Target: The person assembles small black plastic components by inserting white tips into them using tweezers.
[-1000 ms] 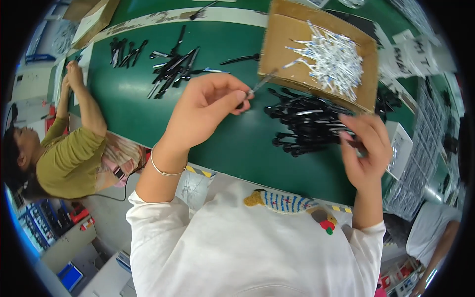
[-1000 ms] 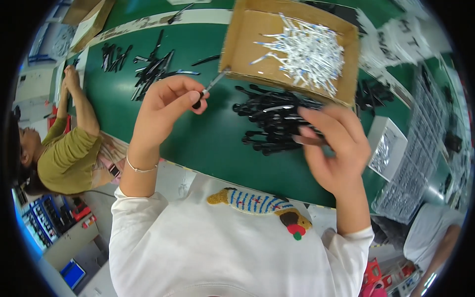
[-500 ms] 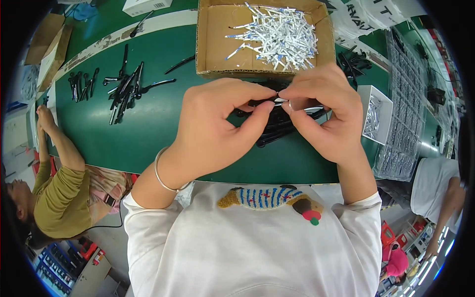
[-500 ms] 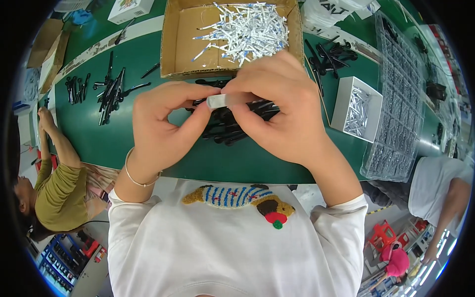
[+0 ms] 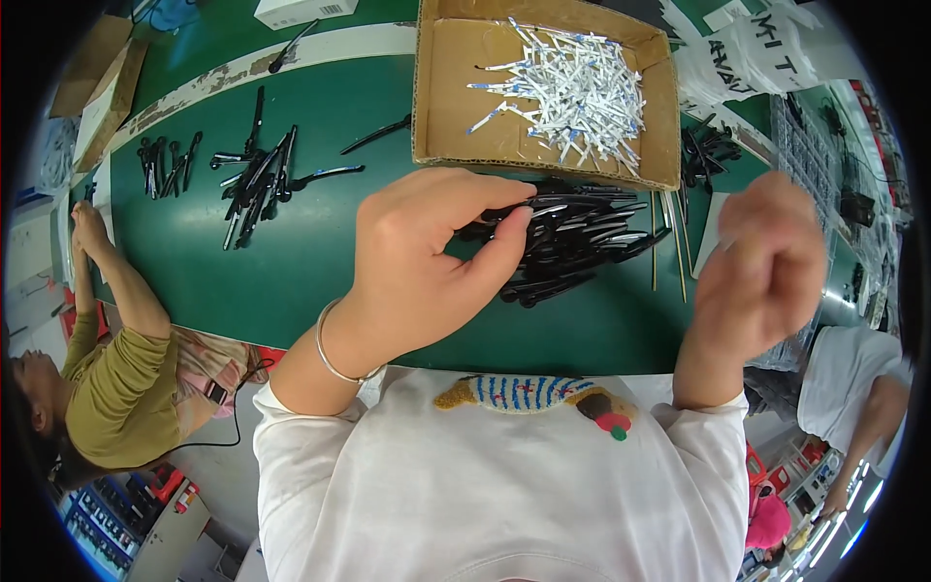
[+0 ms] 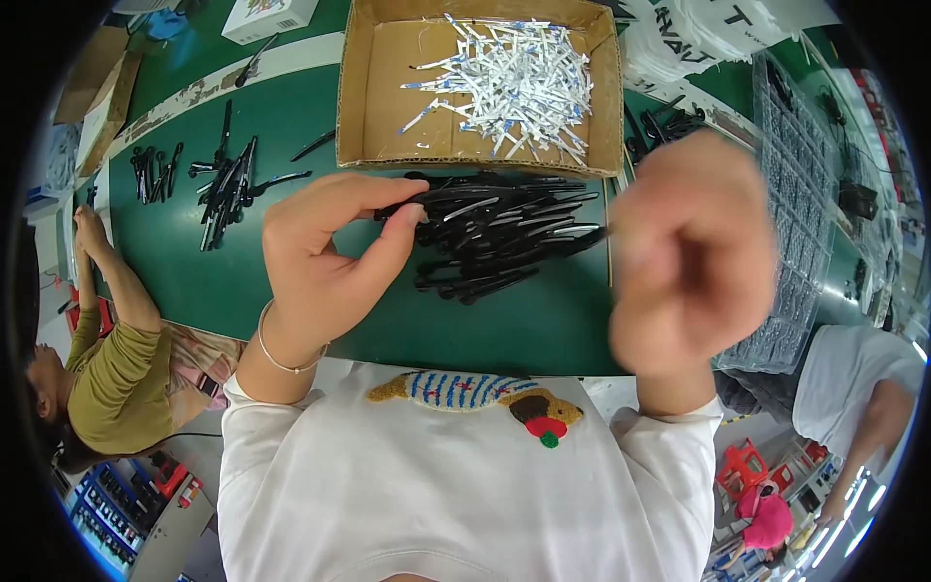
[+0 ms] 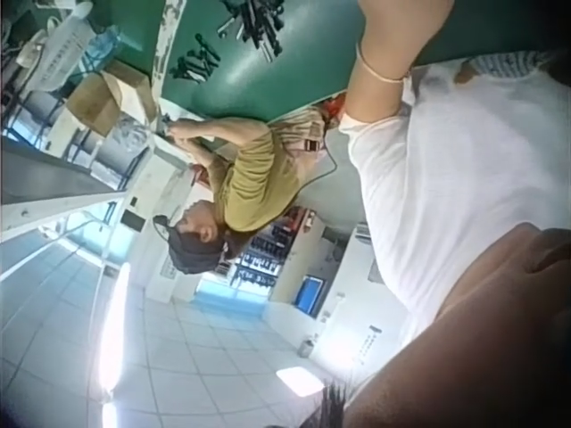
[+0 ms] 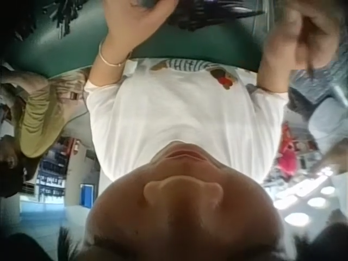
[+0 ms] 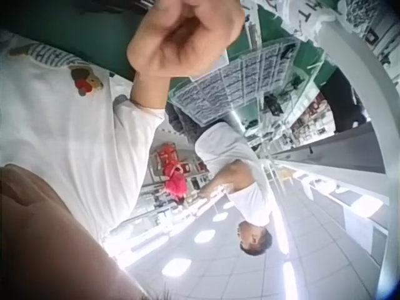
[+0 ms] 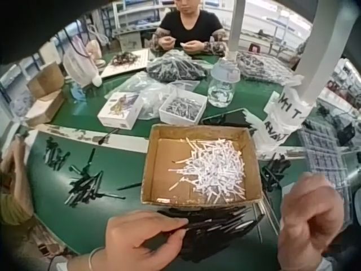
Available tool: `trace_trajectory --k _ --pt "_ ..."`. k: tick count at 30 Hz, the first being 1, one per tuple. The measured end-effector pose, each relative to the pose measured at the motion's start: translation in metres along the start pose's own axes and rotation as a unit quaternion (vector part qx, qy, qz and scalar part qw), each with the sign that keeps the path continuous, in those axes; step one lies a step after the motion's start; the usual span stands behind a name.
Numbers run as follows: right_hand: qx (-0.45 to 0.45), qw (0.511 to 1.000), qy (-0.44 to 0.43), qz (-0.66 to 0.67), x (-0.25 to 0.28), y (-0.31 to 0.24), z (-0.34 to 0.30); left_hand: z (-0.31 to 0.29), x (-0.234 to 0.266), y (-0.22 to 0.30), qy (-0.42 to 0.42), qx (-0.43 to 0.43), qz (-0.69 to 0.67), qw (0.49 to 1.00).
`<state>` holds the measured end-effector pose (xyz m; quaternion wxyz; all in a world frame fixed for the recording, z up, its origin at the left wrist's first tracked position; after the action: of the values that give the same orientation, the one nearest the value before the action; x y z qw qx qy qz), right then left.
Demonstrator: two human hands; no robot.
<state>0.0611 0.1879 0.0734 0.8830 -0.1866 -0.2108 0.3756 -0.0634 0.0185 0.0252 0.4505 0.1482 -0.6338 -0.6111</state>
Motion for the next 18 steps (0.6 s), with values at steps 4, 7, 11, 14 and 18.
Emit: trace_trajectory --k 4,7,11,14,18 --pt "-0.148 0.951 -0.169 -0.214 -0.009 0.056 -0.001 -0.003 0.0 -0.003 -0.023 0.019 0.03 0.999" --pt "-0.162 0.939 -0.146 -0.267 0.013 0.061 -0.016 -0.003 -0.001 -0.009 -0.011 0.022 0.024 0.999" --pt "-0.294 0.895 -0.047 -0.332 0.088 0.042 -0.04 -0.001 -0.003 -0.007 -0.013 0.021 0.029 0.999" --pt "-0.332 0.849 -0.127 -0.391 0.13 0.031 -0.063 -0.001 -0.006 -0.012 -0.022 0.046 0.01 0.999" --pt "-0.373 0.803 -0.242 -0.397 0.139 0.038 -0.1 -0.007 -0.012 -0.013 -0.022 0.093 -0.001 0.995"
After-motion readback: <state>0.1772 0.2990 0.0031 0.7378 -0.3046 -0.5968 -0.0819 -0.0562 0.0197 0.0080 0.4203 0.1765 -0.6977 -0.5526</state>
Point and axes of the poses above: each hand's wrist, its own z-axis towards the middle knuckle, its own x-axis out of the back of the hand, y = z × x, the point moved 5 cm from there along z, towards the middle knuckle, and after that the axes turned 15 degrees about x, right-handed, at the moved point
